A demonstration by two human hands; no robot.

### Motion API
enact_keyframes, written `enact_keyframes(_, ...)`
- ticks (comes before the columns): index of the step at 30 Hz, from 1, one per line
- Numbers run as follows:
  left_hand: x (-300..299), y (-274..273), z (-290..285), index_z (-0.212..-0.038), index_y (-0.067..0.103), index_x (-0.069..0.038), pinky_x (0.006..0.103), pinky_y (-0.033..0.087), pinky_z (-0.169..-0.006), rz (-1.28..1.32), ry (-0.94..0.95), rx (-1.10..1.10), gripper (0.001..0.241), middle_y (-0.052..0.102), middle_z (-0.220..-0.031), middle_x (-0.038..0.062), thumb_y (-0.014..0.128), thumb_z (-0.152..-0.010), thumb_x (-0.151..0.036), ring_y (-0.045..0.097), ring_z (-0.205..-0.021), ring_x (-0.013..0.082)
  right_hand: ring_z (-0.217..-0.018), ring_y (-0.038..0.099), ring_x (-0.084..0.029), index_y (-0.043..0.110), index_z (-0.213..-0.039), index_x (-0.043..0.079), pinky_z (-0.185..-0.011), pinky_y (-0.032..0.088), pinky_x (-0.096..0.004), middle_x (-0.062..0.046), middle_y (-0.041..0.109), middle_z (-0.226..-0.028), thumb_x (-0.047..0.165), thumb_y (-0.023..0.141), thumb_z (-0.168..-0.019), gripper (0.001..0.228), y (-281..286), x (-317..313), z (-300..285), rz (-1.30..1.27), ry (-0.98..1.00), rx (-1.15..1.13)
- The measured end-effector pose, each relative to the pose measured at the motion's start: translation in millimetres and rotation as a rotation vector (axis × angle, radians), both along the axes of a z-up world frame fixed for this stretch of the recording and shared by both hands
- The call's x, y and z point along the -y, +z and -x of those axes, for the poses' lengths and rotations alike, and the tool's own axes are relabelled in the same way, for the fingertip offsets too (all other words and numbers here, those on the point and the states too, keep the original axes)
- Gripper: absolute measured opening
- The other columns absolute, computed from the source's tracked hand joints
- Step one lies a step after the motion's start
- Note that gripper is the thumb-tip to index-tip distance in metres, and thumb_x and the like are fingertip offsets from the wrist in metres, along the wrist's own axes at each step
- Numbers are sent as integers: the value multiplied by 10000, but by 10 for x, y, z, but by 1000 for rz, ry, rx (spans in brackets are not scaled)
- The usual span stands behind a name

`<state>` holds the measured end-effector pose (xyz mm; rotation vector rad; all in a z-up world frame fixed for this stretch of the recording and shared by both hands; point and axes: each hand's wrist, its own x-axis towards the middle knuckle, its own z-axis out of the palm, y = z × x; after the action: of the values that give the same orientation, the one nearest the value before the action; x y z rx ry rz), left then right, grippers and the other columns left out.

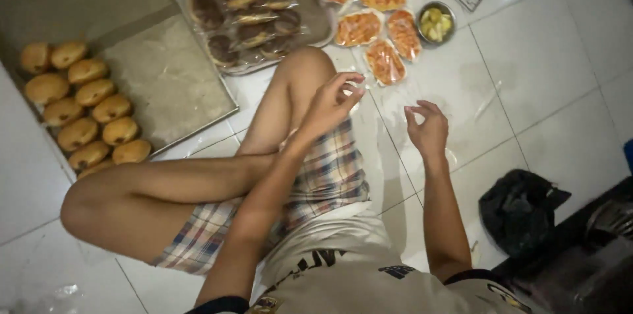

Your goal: Packing individual baked buns into small plastic bags while sitting on the floor.

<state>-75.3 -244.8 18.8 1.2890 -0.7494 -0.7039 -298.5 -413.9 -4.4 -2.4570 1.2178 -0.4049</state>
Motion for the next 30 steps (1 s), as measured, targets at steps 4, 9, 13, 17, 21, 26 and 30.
enact_keyframes(4,190,15,117,-1218,693,-122,349,605,-826,-5,-42,-3,248,697,-1158,106,722,-987,-207,726,-991,222,-1154,632,-453,762,-1150,37,-1005,522,-509,-193,637,-1254,13,830,-816,342,-139,22,-13,136,33,206)
enact_keyframes(9,93,64,51,-1244,684,-97,340,597,-843,-26,-14,-45,271,699,-1170,150,712,-975,-117,705,-1007,229,-1050,699,-327,770,-738,149,-957,524,-419,-90,734,-1114,282,645,-1090,396,-351,4,-257,151,-7,142)
enact_keyframes(13,-22,143,-62,-1232,682,-90,383,602,-856,-58,27,-39,255,706,-1162,168,700,-1005,-203,709,-1014,255,-1079,690,-307,798,-831,164,-938,516,-447,-73,732,-1142,249,861,-841,106,-614,71,-411,184,5,-33)
enact_keyframes(17,-120,229,-85,-1226,688,-100,402,592,-914,-96,59,-73,255,710,-1172,150,695,-1010,-235,700,-1054,252,-1126,664,-359,707,-1215,82,-924,547,-506,-144,669,-1191,359,809,-856,465,-857,48,-682,-170,-49,-55)
enact_keyframes(21,-163,233,-64,-1226,685,-109,400,580,-944,-134,73,-96,269,708,-1181,156,711,-999,-251,683,-1081,260,-1018,713,-437,715,-1163,-37,-829,565,-553,-240,720,-1045,599,730,-913,683,-885,-65,-930,-388,-86,-230)
enact_keyframes(26,-226,173,-92,-1252,668,-80,418,575,-956,-139,75,-106,288,698,-1201,187,699,-1006,-227,687,-1113,298,-1010,725,-364,743,-1102,127,-828,561,-479,-114,740,-995,234,800,-879,254,-1551,-17,-1093,-471,-102,-39)
enact_keyframes(30,-252,81,-109,-1264,674,-76,405,572,-957,-157,100,-133,308,700,-1196,194,706,-999,-230,682,-1124,311,-1089,692,-317,634,-1243,112,-897,554,-461,-133,699,-1117,326,538,-1097,276,-1614,134,-1233,-701,-98,294)
